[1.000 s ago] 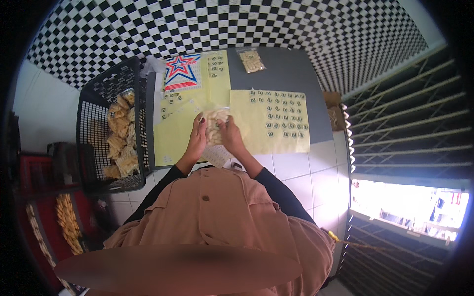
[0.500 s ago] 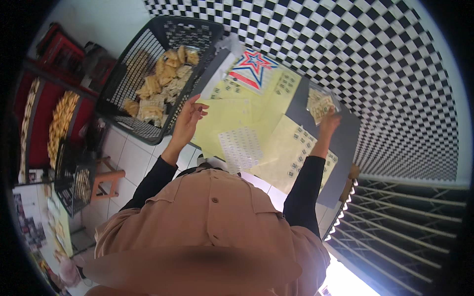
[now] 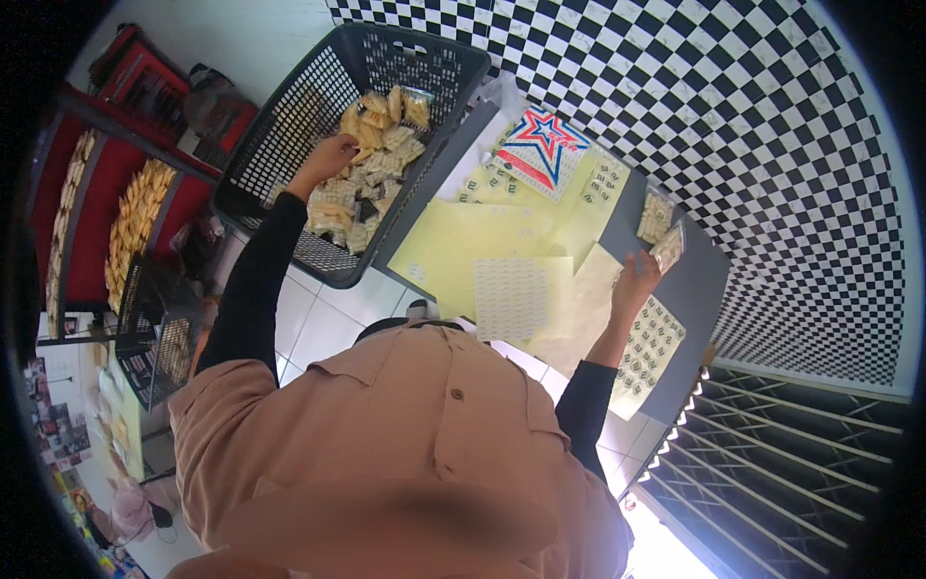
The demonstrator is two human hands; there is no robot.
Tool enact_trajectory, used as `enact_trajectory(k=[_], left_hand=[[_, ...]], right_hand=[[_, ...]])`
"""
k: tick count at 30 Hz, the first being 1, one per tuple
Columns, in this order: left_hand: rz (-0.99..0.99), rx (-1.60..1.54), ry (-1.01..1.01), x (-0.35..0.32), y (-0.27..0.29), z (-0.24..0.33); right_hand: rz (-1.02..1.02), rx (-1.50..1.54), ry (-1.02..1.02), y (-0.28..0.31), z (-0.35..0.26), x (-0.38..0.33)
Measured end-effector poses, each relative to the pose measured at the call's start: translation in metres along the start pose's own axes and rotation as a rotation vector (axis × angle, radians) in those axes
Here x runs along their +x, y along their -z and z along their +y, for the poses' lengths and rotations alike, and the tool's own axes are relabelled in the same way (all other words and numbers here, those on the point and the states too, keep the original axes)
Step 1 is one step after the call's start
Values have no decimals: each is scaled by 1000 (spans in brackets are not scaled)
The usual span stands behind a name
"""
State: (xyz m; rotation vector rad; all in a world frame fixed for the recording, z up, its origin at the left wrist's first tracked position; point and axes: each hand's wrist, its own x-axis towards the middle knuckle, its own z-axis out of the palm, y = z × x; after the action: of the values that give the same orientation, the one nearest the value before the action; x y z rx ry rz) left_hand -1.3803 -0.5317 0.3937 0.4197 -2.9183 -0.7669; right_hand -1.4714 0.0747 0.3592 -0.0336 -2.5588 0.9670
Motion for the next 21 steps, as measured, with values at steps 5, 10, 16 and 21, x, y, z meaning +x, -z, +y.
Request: enact_trajectory(k=[5, 10, 16, 21], left_hand=[[-371, 412, 33, 44, -66, -106], [-593, 552, 15, 51, -124, -112], [-709, 746, -6, 41, -153, -193], [-593, 673, 157, 39, -164, -186]], right_hand=[[4, 92, -184, 20, -31, -42], [86, 11, -371, 52, -35, -98], [148, -5, -472, 63, -48, -139], [184, -48, -499, 66, -60, -164]])
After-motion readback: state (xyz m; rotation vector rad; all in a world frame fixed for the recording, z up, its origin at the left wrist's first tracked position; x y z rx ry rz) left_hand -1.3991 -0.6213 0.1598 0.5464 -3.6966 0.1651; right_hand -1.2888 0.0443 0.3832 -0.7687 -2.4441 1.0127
